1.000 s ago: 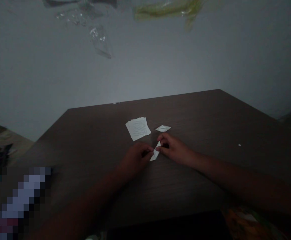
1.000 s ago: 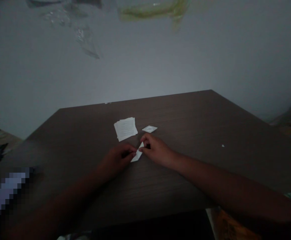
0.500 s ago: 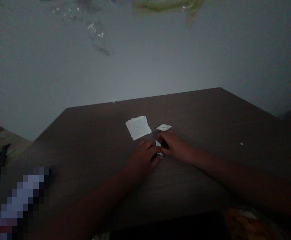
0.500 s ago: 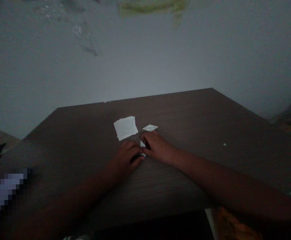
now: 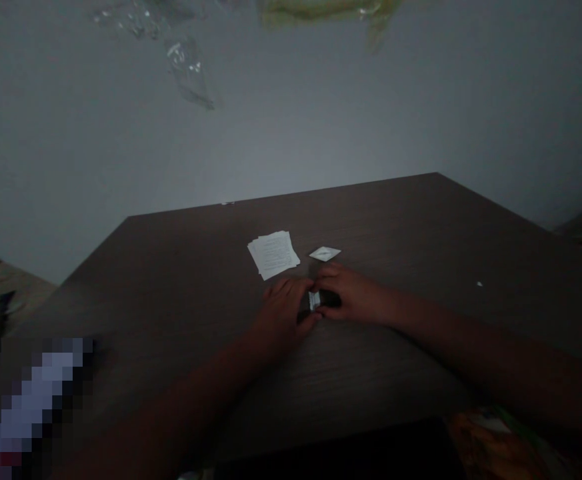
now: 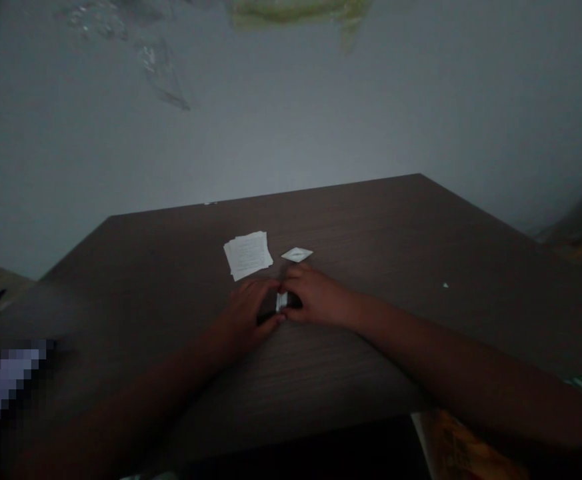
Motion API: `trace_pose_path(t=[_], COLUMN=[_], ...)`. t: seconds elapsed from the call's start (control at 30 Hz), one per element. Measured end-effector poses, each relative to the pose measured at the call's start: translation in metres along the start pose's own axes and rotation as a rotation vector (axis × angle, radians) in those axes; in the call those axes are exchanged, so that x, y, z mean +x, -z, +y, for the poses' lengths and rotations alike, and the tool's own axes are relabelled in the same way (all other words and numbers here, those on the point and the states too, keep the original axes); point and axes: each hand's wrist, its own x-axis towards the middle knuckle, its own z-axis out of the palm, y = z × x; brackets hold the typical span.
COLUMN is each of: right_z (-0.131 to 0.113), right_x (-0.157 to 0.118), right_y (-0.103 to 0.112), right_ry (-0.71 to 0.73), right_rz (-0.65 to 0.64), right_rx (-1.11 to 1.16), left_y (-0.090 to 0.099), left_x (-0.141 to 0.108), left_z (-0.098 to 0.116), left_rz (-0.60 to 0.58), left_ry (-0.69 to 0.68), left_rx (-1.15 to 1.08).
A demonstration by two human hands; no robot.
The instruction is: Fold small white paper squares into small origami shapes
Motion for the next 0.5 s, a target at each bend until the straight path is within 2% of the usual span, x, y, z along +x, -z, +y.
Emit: trace_pose_path(t=[0.27, 0.5], right_z=[0.009, 0.018], right_x=[0.004, 0.01], right_y=[-0.001, -0.009], right_ry=[-0.005, -0.046], right_rz=[0.054, 0.125], right_rx=[0.054, 0.052], left_y=[0.008, 0.014], left_x=[0.007, 0.009], left_z=[-0.002, 0.004], left_rz=[-0.069, -0.111], left_ry=[0.119, 0.155], left_rx=[-0.006, 0.034])
